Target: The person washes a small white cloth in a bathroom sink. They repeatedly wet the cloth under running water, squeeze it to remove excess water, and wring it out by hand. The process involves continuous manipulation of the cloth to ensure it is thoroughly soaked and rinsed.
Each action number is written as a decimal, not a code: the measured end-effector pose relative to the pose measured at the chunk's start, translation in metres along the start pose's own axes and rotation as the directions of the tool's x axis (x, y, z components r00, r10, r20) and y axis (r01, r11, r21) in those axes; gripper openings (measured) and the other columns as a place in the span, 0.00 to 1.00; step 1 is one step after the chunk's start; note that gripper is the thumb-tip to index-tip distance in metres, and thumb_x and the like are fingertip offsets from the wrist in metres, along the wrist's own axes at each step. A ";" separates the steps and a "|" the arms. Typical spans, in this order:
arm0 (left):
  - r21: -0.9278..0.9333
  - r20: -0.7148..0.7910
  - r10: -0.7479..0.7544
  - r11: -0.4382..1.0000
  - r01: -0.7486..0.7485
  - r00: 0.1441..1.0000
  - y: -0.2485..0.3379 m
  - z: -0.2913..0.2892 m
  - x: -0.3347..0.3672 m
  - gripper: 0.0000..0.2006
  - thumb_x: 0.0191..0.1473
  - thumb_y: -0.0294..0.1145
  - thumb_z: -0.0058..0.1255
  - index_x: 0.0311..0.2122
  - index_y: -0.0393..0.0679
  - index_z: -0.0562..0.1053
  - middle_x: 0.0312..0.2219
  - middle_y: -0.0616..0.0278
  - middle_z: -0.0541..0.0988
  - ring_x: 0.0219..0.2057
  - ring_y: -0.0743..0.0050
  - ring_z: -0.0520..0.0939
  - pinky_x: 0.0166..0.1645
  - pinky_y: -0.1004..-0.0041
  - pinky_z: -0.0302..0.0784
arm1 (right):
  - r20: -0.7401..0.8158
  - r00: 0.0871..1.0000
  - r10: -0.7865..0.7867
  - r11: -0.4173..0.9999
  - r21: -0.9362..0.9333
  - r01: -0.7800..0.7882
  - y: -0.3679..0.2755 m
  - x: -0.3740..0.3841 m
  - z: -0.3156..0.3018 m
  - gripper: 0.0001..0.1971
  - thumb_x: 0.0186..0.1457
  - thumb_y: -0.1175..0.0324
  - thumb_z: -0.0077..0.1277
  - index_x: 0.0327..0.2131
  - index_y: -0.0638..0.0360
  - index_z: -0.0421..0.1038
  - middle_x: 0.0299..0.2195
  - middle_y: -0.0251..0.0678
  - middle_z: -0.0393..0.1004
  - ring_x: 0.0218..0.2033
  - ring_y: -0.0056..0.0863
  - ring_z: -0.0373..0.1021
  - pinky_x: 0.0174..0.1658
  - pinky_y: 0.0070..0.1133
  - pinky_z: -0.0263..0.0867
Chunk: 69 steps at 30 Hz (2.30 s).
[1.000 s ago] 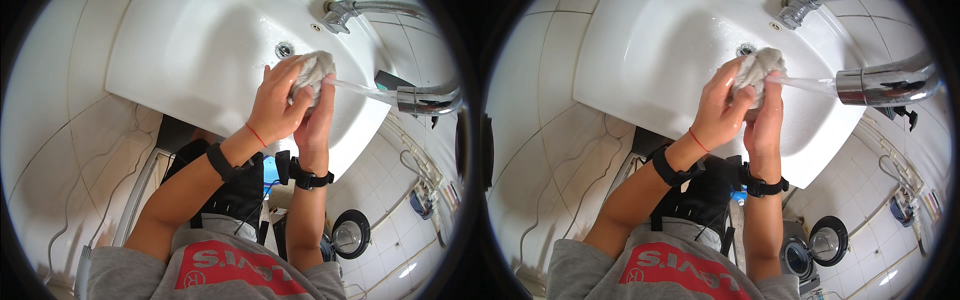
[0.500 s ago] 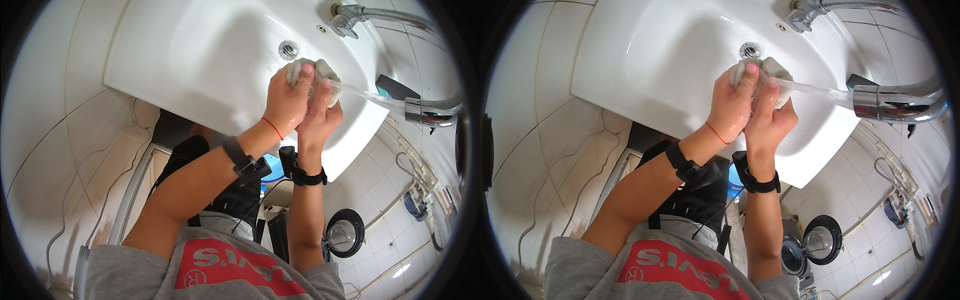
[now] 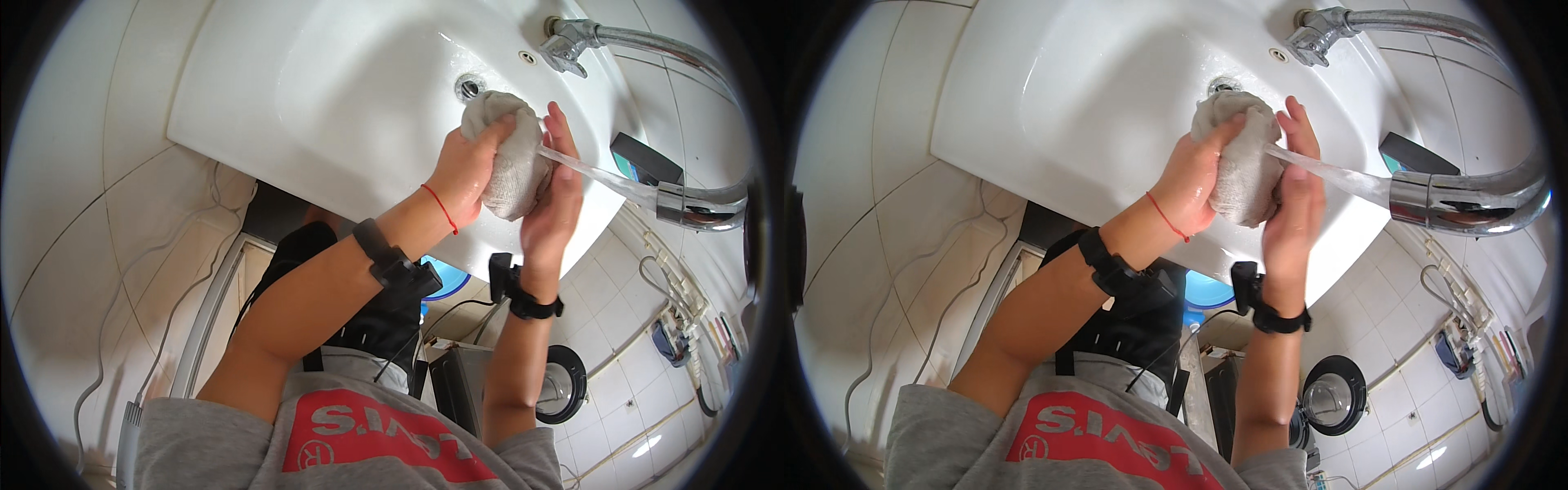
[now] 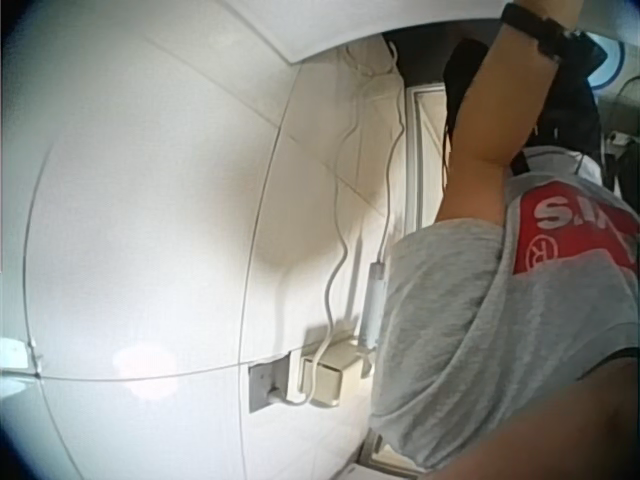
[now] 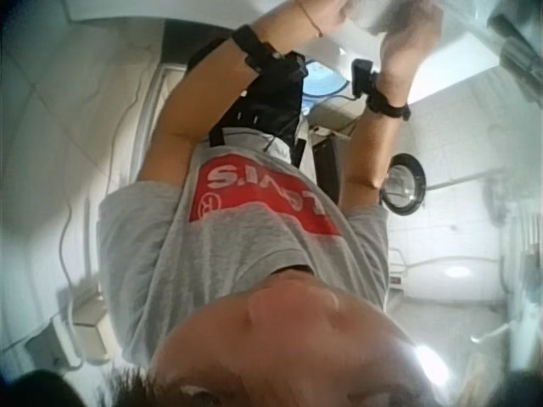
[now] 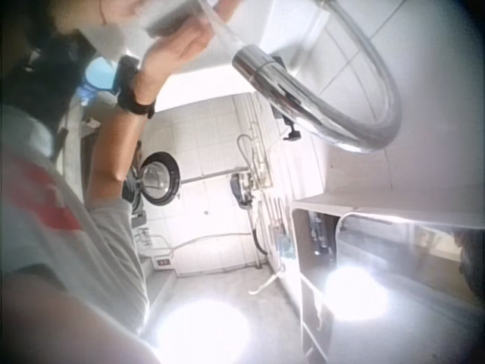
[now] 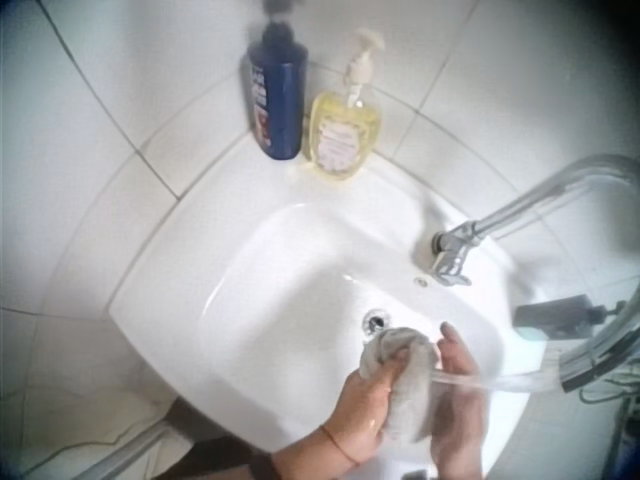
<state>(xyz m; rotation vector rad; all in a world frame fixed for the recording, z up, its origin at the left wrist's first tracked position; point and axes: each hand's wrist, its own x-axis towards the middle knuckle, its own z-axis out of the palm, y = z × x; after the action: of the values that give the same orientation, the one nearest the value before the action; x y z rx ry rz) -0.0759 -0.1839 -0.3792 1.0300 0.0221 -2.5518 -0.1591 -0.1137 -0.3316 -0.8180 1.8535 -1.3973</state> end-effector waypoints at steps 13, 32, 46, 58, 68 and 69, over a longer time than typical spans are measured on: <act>-0.230 0.215 -0.156 0.951 0.206 0.964 0.013 -0.052 -0.023 0.20 0.68 0.45 0.32 0.54 0.45 0.68 0.46 0.57 0.77 0.49 0.61 0.80 0.56 0.59 0.77 | 0.299 0.953 -0.040 0.974 -0.201 0.104 -0.023 0.087 -0.054 0.38 0.66 0.41 0.37 0.66 0.64 0.54 0.65 0.48 0.60 0.66 0.43 0.57 0.63 0.35 0.56; 0.592 0.296 0.466 0.596 -0.543 0.834 -0.056 0.007 -0.033 0.20 0.53 0.39 0.61 0.48 0.37 0.74 0.35 0.61 0.81 0.37 0.77 0.80 0.44 0.74 0.76 | 0.076 0.902 0.425 0.837 0.346 -0.424 0.030 -0.032 -0.028 0.30 0.68 0.45 0.38 0.54 0.65 0.68 0.48 0.41 0.74 0.50 0.29 0.69 0.55 0.24 0.63; 0.697 0.069 0.516 0.587 -0.411 0.854 -0.081 0.022 -0.027 0.17 0.64 0.39 0.44 0.50 0.39 0.74 0.44 0.51 0.78 0.47 0.57 0.79 0.50 0.68 0.76 | -0.130 0.941 -0.313 0.906 -0.338 0.255 0.045 -0.040 -0.061 0.22 0.67 0.63 0.45 0.19 0.64 0.65 0.12 0.29 0.60 0.18 0.17 0.53 0.22 0.22 0.52; -0.129 0.219 0.085 0.990 -0.057 0.972 -0.100 -0.030 0.003 0.11 0.62 0.34 0.41 0.33 0.40 0.73 0.29 0.57 0.76 0.33 0.64 0.79 0.39 0.67 0.78 | -0.032 0.853 -0.521 0.774 -0.440 0.455 0.061 -0.052 -0.061 0.20 0.66 0.66 0.44 0.20 0.66 0.68 0.13 0.42 0.62 0.13 0.32 0.58 0.19 0.28 0.53; 0.335 0.122 0.210 0.911 -0.239 0.970 -0.082 0.024 -0.030 0.15 0.63 0.37 0.51 0.49 0.38 0.71 0.43 0.62 0.78 0.45 0.71 0.79 0.52 0.70 0.74 | -0.173 0.949 0.264 0.965 0.045 -0.260 0.031 -0.071 -0.081 0.24 0.65 0.52 0.50 0.54 0.62 0.66 0.40 0.38 0.71 0.39 0.24 0.68 0.41 0.20 0.66; 0.402 0.245 0.146 0.885 -0.237 0.959 -0.079 0.025 -0.036 0.16 0.63 0.38 0.51 0.50 0.38 0.70 0.44 0.62 0.77 0.46 0.72 0.78 0.52 0.70 0.73 | -0.192 0.941 0.280 0.960 0.050 -0.275 0.032 -0.074 -0.086 0.28 0.64 0.51 0.52 0.58 0.61 0.63 0.45 0.40 0.70 0.43 0.27 0.68 0.44 0.21 0.67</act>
<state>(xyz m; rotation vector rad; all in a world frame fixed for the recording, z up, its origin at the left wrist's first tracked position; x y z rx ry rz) -0.0973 -0.1023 -0.3468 0.8470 -0.6943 -2.5157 -0.1886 0.0006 -0.3345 -0.3959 2.0084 -1.3527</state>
